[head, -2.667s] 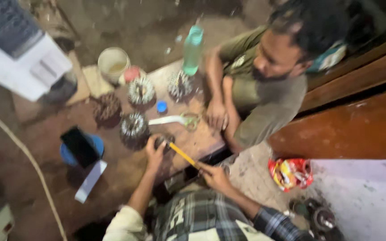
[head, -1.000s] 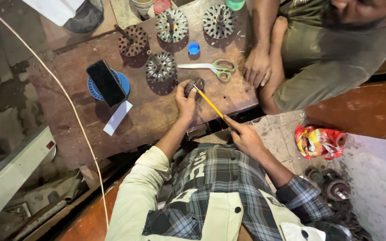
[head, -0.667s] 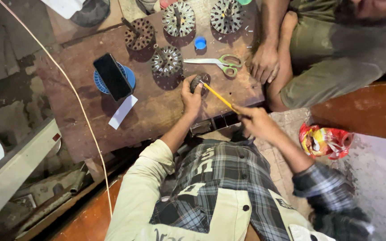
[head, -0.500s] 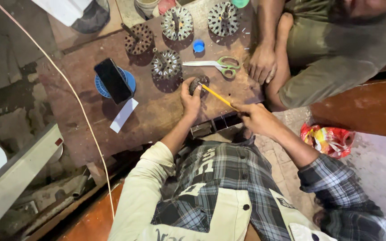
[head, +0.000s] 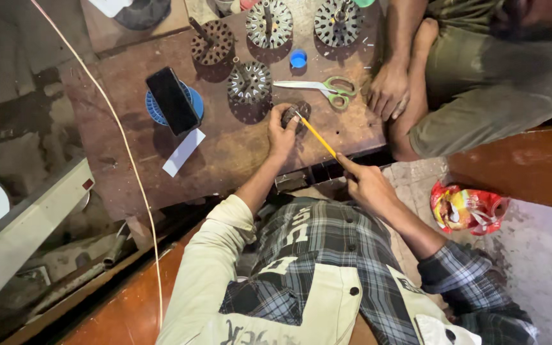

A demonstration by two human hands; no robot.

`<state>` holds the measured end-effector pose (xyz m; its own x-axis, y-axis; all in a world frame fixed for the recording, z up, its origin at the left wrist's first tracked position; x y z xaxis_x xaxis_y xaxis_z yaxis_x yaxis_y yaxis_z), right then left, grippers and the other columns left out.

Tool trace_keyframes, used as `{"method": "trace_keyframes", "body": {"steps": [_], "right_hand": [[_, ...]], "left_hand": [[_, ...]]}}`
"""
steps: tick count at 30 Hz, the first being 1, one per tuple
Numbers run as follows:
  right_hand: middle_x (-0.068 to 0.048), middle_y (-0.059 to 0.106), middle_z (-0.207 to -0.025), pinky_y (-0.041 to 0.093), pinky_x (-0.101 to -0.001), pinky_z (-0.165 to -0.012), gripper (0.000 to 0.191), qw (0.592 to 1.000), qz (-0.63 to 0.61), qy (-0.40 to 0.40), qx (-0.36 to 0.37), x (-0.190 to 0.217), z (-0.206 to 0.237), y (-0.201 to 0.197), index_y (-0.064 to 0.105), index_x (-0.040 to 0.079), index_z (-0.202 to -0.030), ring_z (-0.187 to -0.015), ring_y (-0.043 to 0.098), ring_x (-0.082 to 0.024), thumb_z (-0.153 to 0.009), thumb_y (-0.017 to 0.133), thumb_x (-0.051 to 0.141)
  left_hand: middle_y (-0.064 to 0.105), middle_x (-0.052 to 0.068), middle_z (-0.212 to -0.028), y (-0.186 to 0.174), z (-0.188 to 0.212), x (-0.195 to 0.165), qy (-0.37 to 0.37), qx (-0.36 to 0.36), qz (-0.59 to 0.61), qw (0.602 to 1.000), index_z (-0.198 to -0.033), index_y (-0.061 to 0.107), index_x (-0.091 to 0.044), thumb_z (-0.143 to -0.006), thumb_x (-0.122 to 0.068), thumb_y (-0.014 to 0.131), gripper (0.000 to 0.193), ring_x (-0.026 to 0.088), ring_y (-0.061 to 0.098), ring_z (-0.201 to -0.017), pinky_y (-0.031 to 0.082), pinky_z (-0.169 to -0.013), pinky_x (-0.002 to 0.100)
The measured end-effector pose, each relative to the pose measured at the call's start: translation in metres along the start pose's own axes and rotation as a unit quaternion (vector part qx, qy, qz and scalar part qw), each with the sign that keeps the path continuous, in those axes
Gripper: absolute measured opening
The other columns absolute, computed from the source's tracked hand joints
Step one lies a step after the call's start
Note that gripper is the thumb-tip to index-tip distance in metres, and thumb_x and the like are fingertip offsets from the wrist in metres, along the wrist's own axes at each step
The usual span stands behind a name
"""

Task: The person uses a screwdriver to work on a small cylindrical motor part, repeatedly prying and adjusting its internal components. The person also briefly picks up a small metal piece from the floor and places it on the table.

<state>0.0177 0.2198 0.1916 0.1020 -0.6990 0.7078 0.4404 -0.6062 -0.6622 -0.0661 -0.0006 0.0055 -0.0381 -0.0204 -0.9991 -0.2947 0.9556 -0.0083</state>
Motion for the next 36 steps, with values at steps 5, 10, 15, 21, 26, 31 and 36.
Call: {"method": "trace_keyframes", "body": {"steps": [5,10,15,21,26,31,36], "right_hand": [[-0.014,0.069,-0.073,0.055,-0.0352,-0.062,0.048,0.991,-0.089,0.083,0.055,-0.030,-0.018,-0.004,0.061,0.016,-0.142,-0.060,0.069,-0.020,-0.095,0.058,0.007],[-0.013,0.066,-0.072,0.055,-0.0355,-0.057,0.052,0.983,-0.141,0.102,0.065,-0.029,-0.020,-0.011,0.059,0.018,-0.144,-0.053,0.065,-0.019,-0.094,0.056,0.005],[-0.010,0.068,-0.076,0.055,-0.0334,-0.057,0.062,0.986,-0.110,0.115,0.047,-0.017,0.000,-0.006,0.055,0.021,-0.147,-0.052,0.068,-0.022,-0.089,0.051,0.001],[-0.018,0.071,-0.075,0.055,-0.0365,-0.066,0.058,0.989,-0.081,0.122,0.024,-0.037,0.015,0.007,0.056,0.022,-0.149,-0.063,0.070,-0.023,-0.093,0.055,0.007],[-0.018,0.076,-0.096,0.056,-0.0393,-0.076,0.065,0.996,-0.067,0.000,-0.058,-0.054,0.021,0.022,0.056,0.018,-0.147,-0.081,0.073,-0.030,-0.084,0.056,0.003],[-0.019,0.074,-0.105,0.057,-0.0406,-0.081,0.059,0.993,-0.094,0.058,-0.033,-0.060,0.022,0.025,0.056,0.020,-0.147,-0.089,0.075,-0.032,-0.089,0.057,0.006],[-0.018,0.074,-0.108,0.057,-0.0404,-0.082,0.054,0.992,-0.092,0.082,-0.040,-0.059,0.028,0.022,0.058,0.020,-0.144,-0.093,0.075,-0.034,-0.092,0.058,0.011]], "left_hand": [[0.065,0.008,-0.113,-0.005,-0.002,0.000,0.028,0.004,-0.008,1.000,-0.121,0.060,-0.004,-0.091,-0.003,0.070,0.031,0.019,0.063,-0.107,0.051,-0.098,0.032],[0.065,0.009,-0.117,-0.007,-0.007,0.003,0.013,0.017,0.039,0.999,-0.129,0.058,-0.003,-0.089,-0.004,0.072,0.042,0.018,0.063,-0.110,0.050,-0.099,0.032],[0.073,0.010,-0.109,-0.020,-0.021,0.003,-0.120,0.050,0.147,0.981,-0.119,0.069,0.002,-0.091,-0.013,0.074,0.032,0.018,0.067,-0.101,0.053,-0.092,0.031],[0.077,0.006,-0.085,-0.039,-0.041,-0.022,-0.093,0.064,-0.113,0.987,-0.098,0.079,0.000,-0.086,-0.022,0.079,0.025,0.015,0.071,-0.078,0.055,-0.073,0.030],[0.074,0.006,-0.078,-0.039,-0.059,-0.026,-0.179,0.118,-0.135,0.967,-0.093,0.079,-0.002,-0.084,-0.018,0.080,0.018,0.014,0.065,-0.067,0.052,-0.061,0.031],[0.061,-0.004,-0.074,-0.041,-0.085,0.001,-0.442,0.200,0.115,0.867,-0.095,0.069,-0.008,-0.092,-0.009,0.071,0.004,0.007,0.049,-0.057,0.036,-0.052,0.027],[0.052,-0.003,-0.069,-0.048,-0.094,0.025,-0.441,0.279,0.067,0.851,-0.088,0.064,-0.009,-0.098,-0.018,0.068,0.014,0.011,0.041,-0.054,0.033,-0.049,0.028]]}}
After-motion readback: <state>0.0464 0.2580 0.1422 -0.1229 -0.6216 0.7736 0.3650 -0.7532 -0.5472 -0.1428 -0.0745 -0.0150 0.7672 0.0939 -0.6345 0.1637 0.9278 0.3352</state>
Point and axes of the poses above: each hand's wrist, its own z-axis away from the middle knuckle, its own y-axis out of the palm, x = y × z, the point moved 2 cm from there along -z, towards the middle knuckle
